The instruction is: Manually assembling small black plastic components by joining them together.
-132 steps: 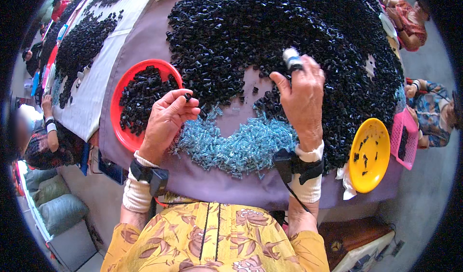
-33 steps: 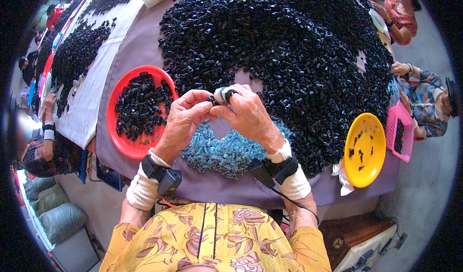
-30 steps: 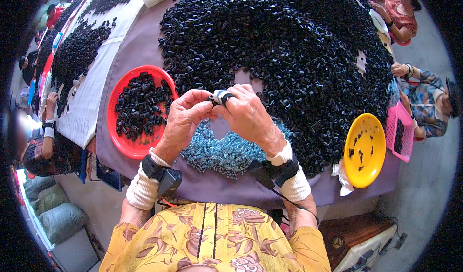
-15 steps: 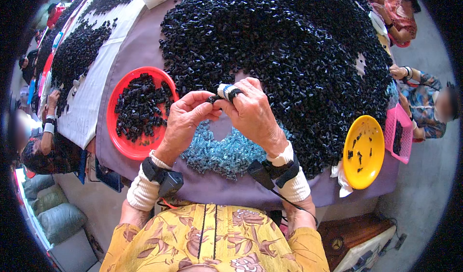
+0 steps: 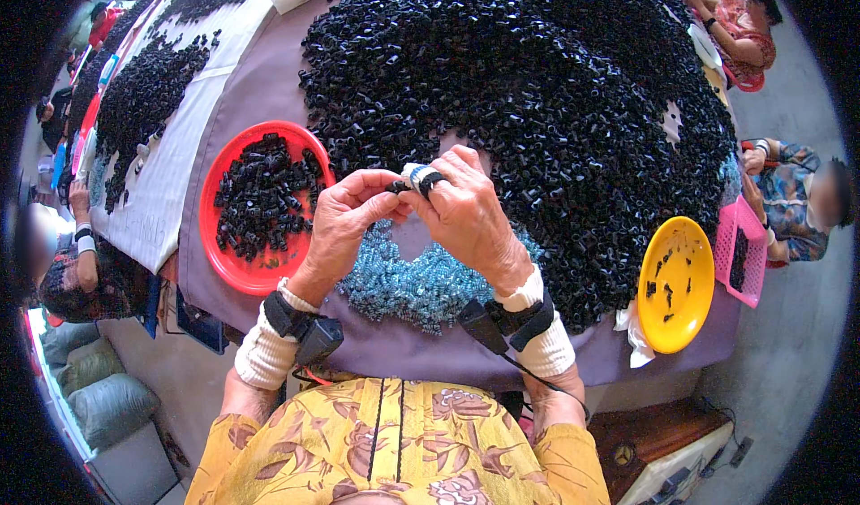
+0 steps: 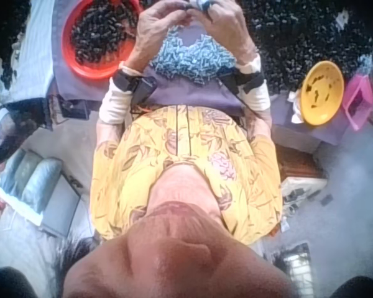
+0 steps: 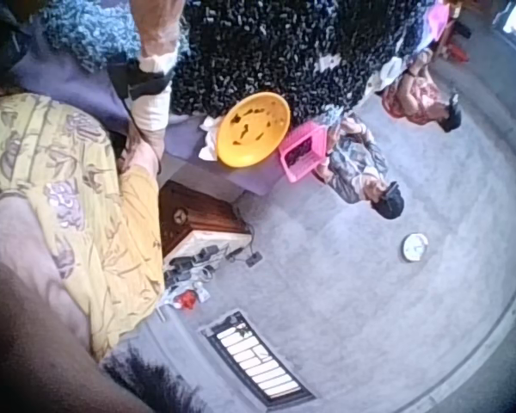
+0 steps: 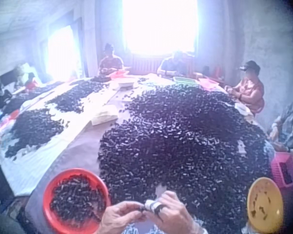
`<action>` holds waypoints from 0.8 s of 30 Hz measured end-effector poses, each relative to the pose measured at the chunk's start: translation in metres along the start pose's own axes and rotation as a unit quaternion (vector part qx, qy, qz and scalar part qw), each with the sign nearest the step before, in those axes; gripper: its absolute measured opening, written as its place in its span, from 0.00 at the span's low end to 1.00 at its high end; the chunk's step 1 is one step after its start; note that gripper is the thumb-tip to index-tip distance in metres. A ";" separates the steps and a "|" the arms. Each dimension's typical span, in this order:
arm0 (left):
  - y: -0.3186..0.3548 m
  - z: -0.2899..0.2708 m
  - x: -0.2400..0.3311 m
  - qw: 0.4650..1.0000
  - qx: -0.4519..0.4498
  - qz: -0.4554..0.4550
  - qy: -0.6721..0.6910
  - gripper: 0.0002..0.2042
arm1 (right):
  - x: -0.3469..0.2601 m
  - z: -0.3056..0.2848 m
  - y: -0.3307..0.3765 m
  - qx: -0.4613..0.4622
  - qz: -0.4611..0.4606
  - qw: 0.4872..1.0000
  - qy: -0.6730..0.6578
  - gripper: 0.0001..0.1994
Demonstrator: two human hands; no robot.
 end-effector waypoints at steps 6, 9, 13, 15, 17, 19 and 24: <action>0.000 -0.001 0.000 0.999 0.003 0.027 -0.032 0.10 | 0.000 0.001 0.001 -0.006 -0.001 1.000 0.005 0.06; 0.000 -0.002 -0.001 0.999 0.004 0.031 -0.026 0.10 | -0.002 0.001 0.003 -0.026 0.003 0.999 0.039 0.06; -0.001 0.000 0.000 0.999 0.002 0.028 -0.040 0.11 | -0.003 0.004 0.005 -0.023 -0.006 0.996 0.082 0.06; -0.001 -0.001 0.000 0.999 0.001 0.022 -0.047 0.11 | -0.005 0.005 0.005 -0.026 -0.011 0.995 0.094 0.06; 0.000 -0.001 0.001 0.998 0.003 0.024 -0.055 0.12 | -0.007 0.006 0.003 -0.034 -0.011 0.992 0.120 0.06; -0.001 -0.001 -0.001 0.998 0.003 0.026 -0.061 0.12 | -0.006 0.006 0.005 -0.045 -0.015 0.990 0.135 0.06; -0.002 -0.004 -0.004 0.991 0.021 0.052 -0.126 0.11 | -0.006 0.011 0.009 -0.059 -0.014 0.986 0.153 0.07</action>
Point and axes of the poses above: each hand's wrist, its own y-axis away from the middle knuckle, its own z-axis out of the palm, x = y × z, the point moved 2 cm from there along -y, towards the middle knuckle, and after that the axes turned 2 degrees about -z, right-handed, at the moved point
